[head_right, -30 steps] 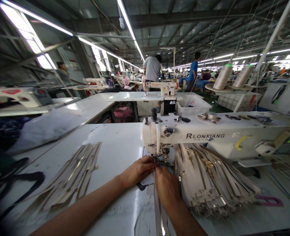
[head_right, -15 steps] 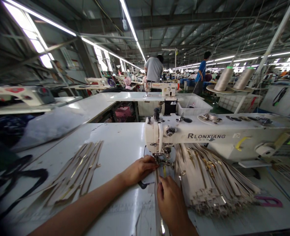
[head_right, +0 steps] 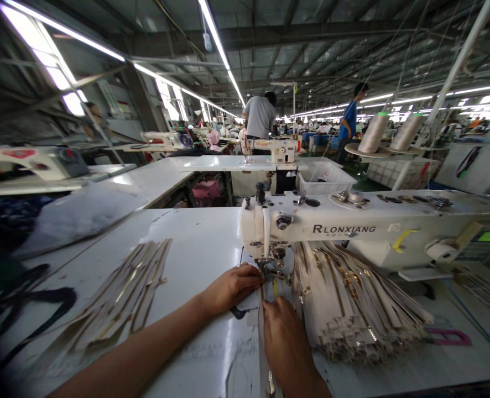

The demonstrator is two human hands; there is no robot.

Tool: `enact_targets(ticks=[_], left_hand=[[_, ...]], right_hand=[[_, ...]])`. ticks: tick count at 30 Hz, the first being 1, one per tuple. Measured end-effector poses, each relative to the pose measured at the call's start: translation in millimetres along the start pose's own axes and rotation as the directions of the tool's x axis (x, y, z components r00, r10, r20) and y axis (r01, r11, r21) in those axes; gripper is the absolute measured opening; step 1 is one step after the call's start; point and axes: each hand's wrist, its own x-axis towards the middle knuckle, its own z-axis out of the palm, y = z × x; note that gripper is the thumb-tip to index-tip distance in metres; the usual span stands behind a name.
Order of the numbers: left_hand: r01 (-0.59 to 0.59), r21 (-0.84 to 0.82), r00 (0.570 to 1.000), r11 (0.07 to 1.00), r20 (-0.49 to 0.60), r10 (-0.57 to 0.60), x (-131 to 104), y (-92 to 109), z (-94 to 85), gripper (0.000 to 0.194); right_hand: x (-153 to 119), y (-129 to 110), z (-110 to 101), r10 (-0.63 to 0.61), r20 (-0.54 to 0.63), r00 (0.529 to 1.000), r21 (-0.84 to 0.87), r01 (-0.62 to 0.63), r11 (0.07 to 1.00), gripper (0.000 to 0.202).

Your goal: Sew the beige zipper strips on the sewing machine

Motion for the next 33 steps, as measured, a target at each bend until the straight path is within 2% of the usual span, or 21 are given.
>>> enact_targets(ticks=[12,21,28,33], left_hand=[[0.012,0.084,1.000,0.996,-0.019,-0.011,-3.8,3.0,-2.5,0.029],[0.061,0.075,0.997,0.995,-0.050,-0.057,-4.8,2.7,-1.8,0.026],[0.071,0.058,0.996,0.996,-0.050,-0.068,-5.1,1.4,-0.1,0.026],[0.091,0.050,0.994,0.995,-0.065,-0.087,-5.7,-0.3,1.9,0.026]], right_hand=[[22.2,-16.5,-9.4,0.114,0.113,0.987,-0.198,-0.090,0.976,0.037],[44.0,-13.3,-4.4,0.085,0.046,0.995,-0.210,-0.074,0.975,0.033],[44.2,-11.4,-2.6,0.104,0.015,0.994,-0.176,-0.100,0.979,0.032],[43.8,-10.3,1.4,0.070,0.015,0.997,-0.216,-0.065,0.974,0.035]])
